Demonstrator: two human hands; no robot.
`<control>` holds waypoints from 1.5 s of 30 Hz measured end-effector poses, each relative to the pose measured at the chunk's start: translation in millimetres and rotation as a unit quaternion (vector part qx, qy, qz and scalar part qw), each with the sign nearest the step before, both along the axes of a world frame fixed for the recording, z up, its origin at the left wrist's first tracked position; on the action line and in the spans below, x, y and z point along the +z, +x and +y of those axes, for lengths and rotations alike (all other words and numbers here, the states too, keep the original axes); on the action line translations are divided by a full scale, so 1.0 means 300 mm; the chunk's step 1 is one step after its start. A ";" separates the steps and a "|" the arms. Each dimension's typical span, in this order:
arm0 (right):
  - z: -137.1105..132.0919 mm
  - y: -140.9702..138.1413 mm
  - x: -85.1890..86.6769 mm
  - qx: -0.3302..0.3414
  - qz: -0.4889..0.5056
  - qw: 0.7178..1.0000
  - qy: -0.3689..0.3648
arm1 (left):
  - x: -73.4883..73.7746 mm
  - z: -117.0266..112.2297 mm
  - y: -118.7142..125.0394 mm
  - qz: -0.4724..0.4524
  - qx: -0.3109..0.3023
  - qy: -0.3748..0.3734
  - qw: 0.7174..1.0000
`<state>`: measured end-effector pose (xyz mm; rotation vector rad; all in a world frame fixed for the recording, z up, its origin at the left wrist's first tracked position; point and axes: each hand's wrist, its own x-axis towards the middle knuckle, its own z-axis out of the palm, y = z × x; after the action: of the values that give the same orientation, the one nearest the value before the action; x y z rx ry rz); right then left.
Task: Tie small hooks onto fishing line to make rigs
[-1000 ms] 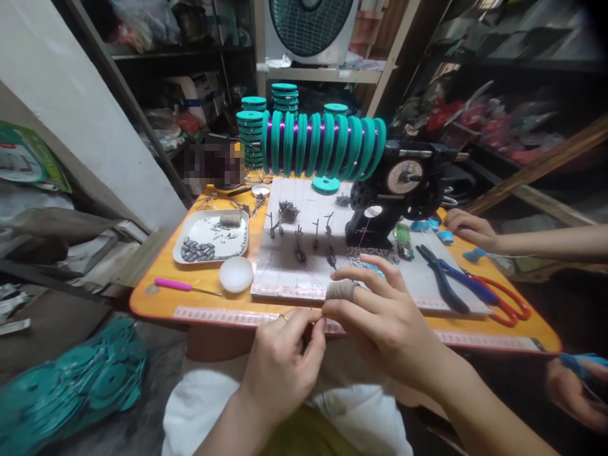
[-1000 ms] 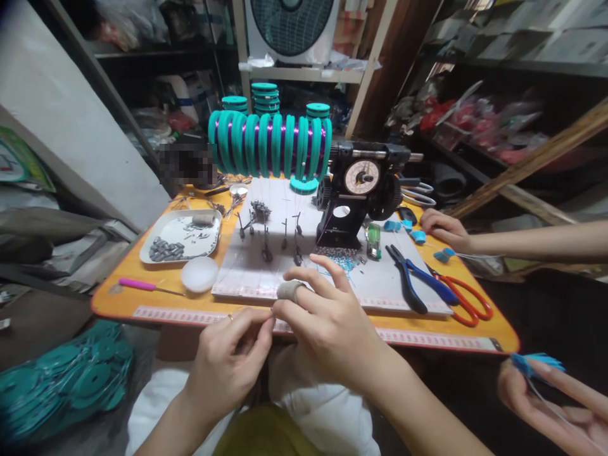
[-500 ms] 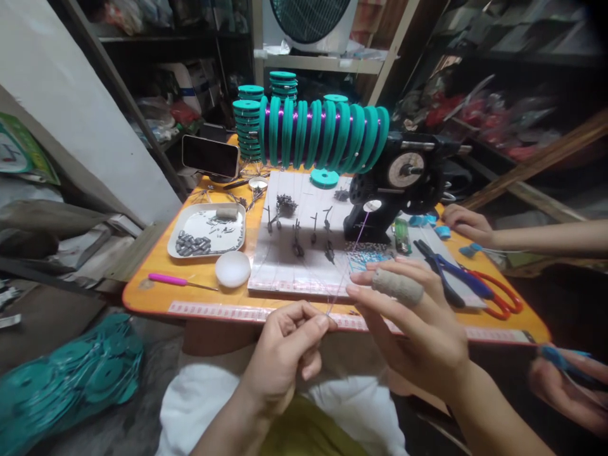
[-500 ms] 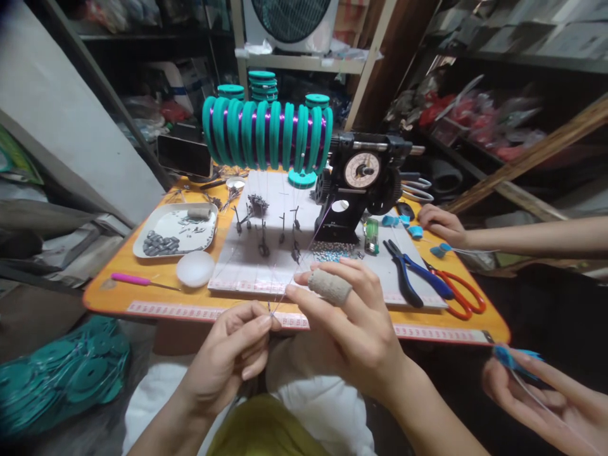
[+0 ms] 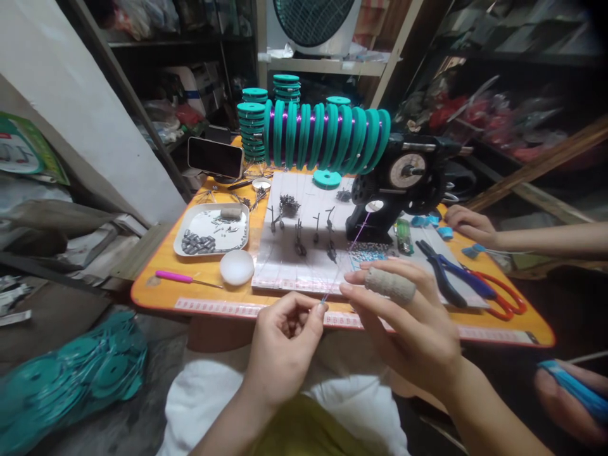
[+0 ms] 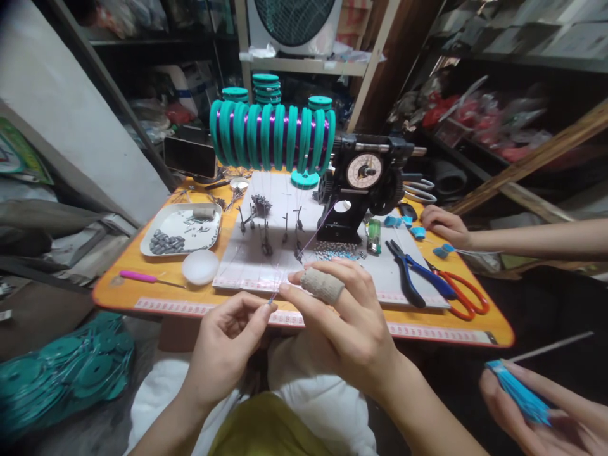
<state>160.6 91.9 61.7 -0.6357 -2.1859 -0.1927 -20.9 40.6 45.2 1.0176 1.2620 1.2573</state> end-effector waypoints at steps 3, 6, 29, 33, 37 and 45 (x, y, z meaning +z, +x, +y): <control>0.012 -0.018 0.010 0.007 -0.014 1.000 0.016 | 0.000 0.002 -0.007 0.044 -0.016 0.020 0.999; 0.031 -0.034 0.023 0.025 -0.034 0.998 0.044 | -0.003 0.005 -0.015 0.055 -0.027 0.030 0.998; 0.055 -0.116 0.048 0.037 -0.070 0.983 -0.167 | -0.001 0.004 -0.067 0.451 0.023 0.299 0.841; 0.073 -0.129 0.049 0.006 -0.066 0.981 -0.184 | -0.011 0.003 -0.066 0.553 0.030 0.375 0.743; 0.063 -0.121 0.056 0.012 -0.054 0.981 -0.185 | -0.019 0.001 -0.050 0.461 -0.002 0.423 0.780; -0.081 -0.050 0.008 -0.038 0.119 0.962 -0.242 | -0.038 -0.024 0.009 -0.130 -0.046 0.062 0.988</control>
<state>145.5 67.6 64.2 -0.9604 -1.9796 0.3762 -18.3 33.6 33.9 0.9525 0.9364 1.3609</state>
